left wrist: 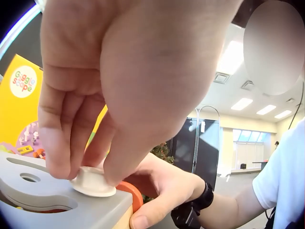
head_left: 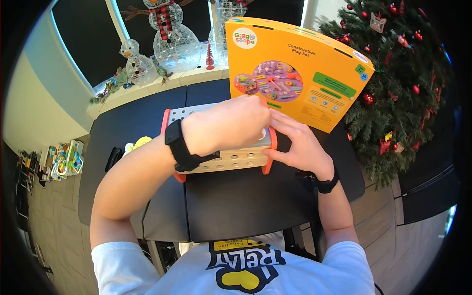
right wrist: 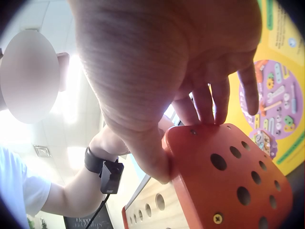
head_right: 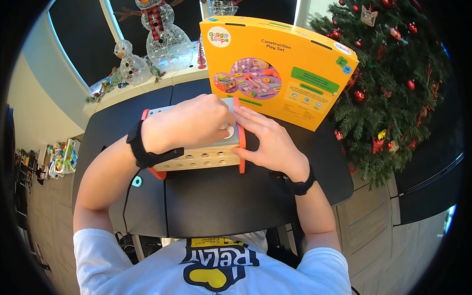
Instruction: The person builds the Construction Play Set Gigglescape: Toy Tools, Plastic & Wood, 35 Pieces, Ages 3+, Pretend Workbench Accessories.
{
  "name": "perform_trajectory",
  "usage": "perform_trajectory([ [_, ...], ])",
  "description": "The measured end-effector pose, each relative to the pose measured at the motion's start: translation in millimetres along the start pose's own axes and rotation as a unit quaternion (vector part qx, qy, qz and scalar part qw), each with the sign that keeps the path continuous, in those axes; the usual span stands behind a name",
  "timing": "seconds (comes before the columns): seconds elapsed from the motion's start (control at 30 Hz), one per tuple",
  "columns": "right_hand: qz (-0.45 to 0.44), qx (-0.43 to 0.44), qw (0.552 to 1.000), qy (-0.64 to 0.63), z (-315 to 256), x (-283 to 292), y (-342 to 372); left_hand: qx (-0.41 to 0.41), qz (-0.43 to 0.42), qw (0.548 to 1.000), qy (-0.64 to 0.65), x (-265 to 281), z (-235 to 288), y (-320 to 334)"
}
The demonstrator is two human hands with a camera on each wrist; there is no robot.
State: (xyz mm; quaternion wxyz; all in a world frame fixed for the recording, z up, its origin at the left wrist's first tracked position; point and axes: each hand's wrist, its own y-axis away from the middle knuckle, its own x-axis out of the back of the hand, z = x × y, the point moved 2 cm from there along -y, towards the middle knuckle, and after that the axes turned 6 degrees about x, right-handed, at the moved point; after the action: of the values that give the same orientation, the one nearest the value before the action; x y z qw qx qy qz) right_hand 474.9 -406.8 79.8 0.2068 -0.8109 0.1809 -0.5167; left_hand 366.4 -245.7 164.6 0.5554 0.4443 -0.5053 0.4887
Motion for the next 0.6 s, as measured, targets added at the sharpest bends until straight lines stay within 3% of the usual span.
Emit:
perform_trajectory([
  [0.2,0.003,-0.003,1.0,-0.009,-0.6,0.1,-0.6,-0.137,-0.004,0.981,0.141,-1.2,-8.7,5.8],
  [0.3,-0.004,-0.007,1.0,-0.011,0.7,-0.3,-0.6,-0.135,-0.018,0.974,0.183,5.7,-2.8,5.9],
  [0.4,-0.011,-0.013,1.0,-0.005,0.7,0.2,-0.4,-0.119,0.118,0.98,0.11,-3.8,-2.5,5.5],
  [0.5,0.0,-0.009,1.0,0.0,-1.1,-0.1,-0.3,0.064,-0.016,0.998,0.008,1.5,3.8,2.8],
  [0.6,0.001,-0.003,1.0,0.001,-2.1,0.7,-0.9,0.076,-0.036,0.996,0.013,-0.5,5.6,4.0],
])
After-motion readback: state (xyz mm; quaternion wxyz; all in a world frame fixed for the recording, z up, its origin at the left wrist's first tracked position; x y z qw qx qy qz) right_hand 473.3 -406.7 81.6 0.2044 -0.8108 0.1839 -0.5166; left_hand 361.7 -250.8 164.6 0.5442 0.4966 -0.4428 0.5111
